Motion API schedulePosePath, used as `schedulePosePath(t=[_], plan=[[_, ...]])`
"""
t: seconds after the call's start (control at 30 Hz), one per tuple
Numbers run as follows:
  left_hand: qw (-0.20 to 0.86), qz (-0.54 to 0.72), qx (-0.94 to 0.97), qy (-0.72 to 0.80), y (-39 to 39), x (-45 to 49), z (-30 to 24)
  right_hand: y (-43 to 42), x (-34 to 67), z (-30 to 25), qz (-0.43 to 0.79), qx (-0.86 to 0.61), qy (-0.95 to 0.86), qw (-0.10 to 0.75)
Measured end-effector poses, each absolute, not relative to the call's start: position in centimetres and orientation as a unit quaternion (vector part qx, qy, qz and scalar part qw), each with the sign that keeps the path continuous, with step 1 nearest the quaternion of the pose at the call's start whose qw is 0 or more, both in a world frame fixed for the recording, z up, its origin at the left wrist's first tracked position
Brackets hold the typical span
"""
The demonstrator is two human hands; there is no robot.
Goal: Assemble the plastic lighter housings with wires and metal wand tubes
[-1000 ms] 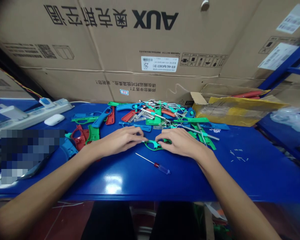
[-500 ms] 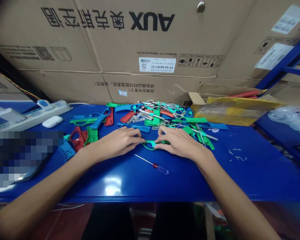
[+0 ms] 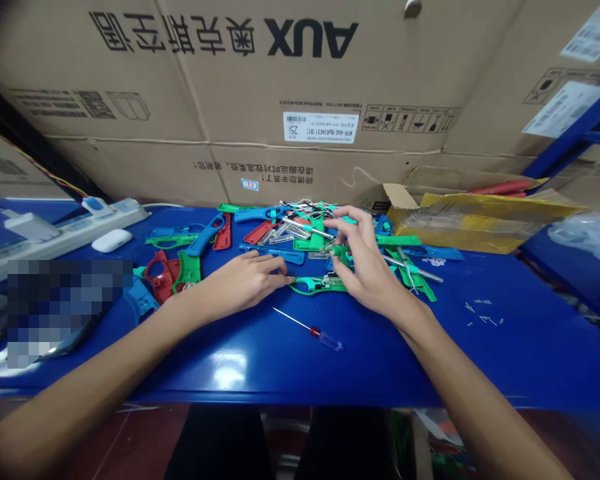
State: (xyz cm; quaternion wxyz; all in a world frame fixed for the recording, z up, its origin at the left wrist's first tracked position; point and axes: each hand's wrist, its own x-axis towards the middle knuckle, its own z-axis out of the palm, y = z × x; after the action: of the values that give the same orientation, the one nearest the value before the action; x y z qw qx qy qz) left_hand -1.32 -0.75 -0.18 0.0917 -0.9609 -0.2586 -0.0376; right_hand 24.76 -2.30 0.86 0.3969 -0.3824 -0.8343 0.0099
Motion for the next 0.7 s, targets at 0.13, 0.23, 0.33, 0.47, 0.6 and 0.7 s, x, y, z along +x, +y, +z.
schedulePosePath(t=[0.13,0.23,0.33,0.47,0.6,0.7], plan=[[0.081,-0.038,-0.960,-0.266,-0.5,-1.6,-0.3,-2.6,24.4,1.2,-0.006,-0.393,-0.795,0.462],[0.064,-0.037,-0.960,-0.272,-0.1,-1.8,-0.3,-3.0,24.2,1.4,-0.019,-0.392,-0.741,0.545],[0.036,-0.041,-0.959,-0.278,0.3,-2.2,-0.1,-3.6,23.7,1.3,0.003,-0.358,-0.693,0.626],[0.025,-0.060,-0.958,-0.280,0.6,-2.8,0.0,-4.1,22.7,0.6,0.082,-0.340,-0.646,0.678],[0.026,-0.072,-0.957,-0.280,0.7,-3.1,-0.1,-3.8,22.1,-1.0,0.223,-0.360,-0.648,0.633],[0.023,-0.079,-0.956,-0.282,0.8,-3.1,-0.3,-3.3,22.1,-2.2,0.244,-0.387,-0.695,0.554]])
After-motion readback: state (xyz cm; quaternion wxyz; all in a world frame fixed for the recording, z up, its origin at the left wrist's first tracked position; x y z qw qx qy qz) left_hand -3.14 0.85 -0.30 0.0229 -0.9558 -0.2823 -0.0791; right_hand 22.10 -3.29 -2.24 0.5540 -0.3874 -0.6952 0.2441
